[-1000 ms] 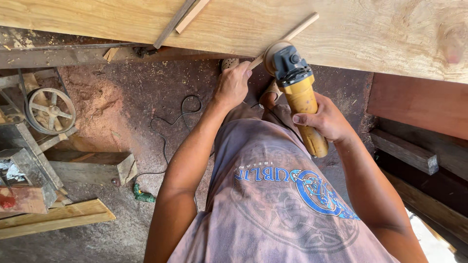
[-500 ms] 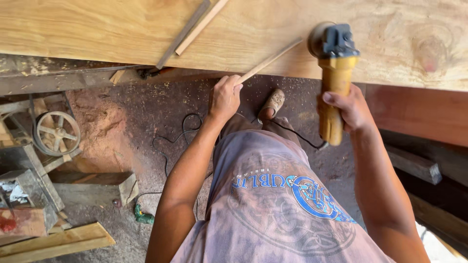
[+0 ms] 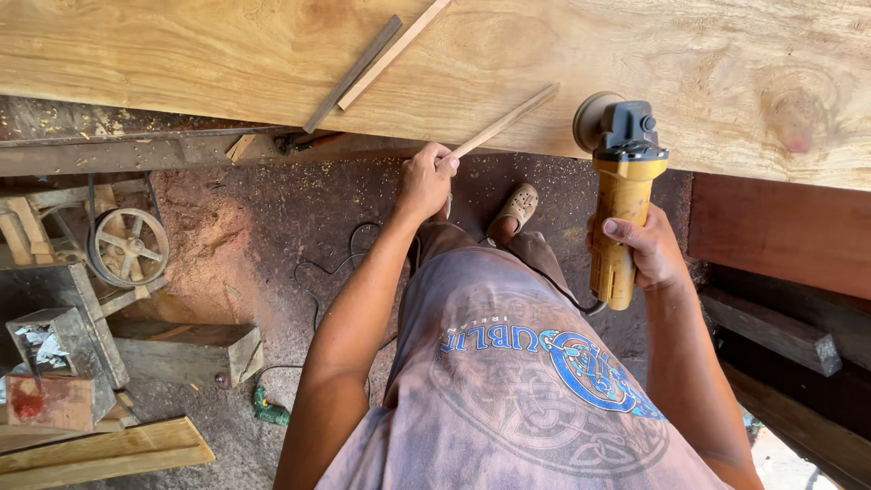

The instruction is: The person uses a handheld angle grinder with a sanding disc to smooth the surface of a long wooden plank on a workbench. They hold the plank with one hand and move the grinder along its length, generating sawdust. The person briefly pauses to reposition the plank and then resumes sanding.

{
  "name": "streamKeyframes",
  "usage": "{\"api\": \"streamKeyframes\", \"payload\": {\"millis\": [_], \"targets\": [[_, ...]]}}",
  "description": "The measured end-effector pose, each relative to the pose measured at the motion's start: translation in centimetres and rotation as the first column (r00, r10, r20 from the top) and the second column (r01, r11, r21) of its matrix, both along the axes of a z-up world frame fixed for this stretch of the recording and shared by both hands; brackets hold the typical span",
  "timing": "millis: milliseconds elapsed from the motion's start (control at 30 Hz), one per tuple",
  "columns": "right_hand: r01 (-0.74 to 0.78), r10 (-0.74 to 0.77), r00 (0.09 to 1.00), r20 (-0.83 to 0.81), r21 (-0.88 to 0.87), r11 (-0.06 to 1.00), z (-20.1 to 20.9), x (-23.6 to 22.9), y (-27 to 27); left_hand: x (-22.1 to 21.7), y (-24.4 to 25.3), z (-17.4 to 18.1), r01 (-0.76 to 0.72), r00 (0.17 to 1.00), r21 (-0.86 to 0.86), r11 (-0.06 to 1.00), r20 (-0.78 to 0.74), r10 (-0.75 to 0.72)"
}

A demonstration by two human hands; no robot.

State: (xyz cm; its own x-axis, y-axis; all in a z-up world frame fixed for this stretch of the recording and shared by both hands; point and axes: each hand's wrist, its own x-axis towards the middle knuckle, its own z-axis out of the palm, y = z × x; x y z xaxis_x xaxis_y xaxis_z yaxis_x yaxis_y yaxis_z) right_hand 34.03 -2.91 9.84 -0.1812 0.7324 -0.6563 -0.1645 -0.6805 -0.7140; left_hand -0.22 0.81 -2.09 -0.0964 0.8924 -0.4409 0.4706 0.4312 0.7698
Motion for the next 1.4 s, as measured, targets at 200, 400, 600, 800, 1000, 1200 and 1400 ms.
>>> {"api": "streamKeyframes", "payload": {"millis": [200,400,600,800,1000,1200,1400], "targets": [[-0.062,0.064,0.997,0.035,-0.049,0.997,-0.1,-0.3,-0.1,-0.2,-0.4,1.1,0.111,0.994,0.07,0.991,-0.007,-0.11],[-0.216,0.219,0.971,0.091,-0.04,0.976,-1.3,-1.7,0.1,-0.4,-1.2,1.3,0.142,0.99,0.088,0.986,-0.027,-0.14],[-0.33,0.331,0.931,0.158,-0.03,0.943,-0.4,-4.5,1.9,-0.8,-1.6,0.2,0.173,0.984,0.39,0.905,-0.031,-0.174],[-0.361,0.359,0.929,0.093,0.009,0.932,0.9,-7.2,5.0,-0.1,0.4,1.5,0.163,0.987,0.633,0.757,-0.101,-0.129],[-0.313,0.326,0.929,0.173,-0.097,0.945,-0.9,-5.9,1.6,0.2,-3.1,1.3,0.185,0.981,0.328,0.926,-0.121,-0.153],[-0.145,0.17,0.965,0.198,-0.135,0.98,-2.1,-4.7,3.9,0.1,-2.7,1.9,0.177,0.983,0.328,0.928,-0.114,-0.147],[-0.185,0.189,0.982,0.021,-0.131,0.974,-1.4,-5.8,3.4,0.2,-1.9,2.5,0.179,0.982,0.349,0.92,-0.122,-0.145]]}}
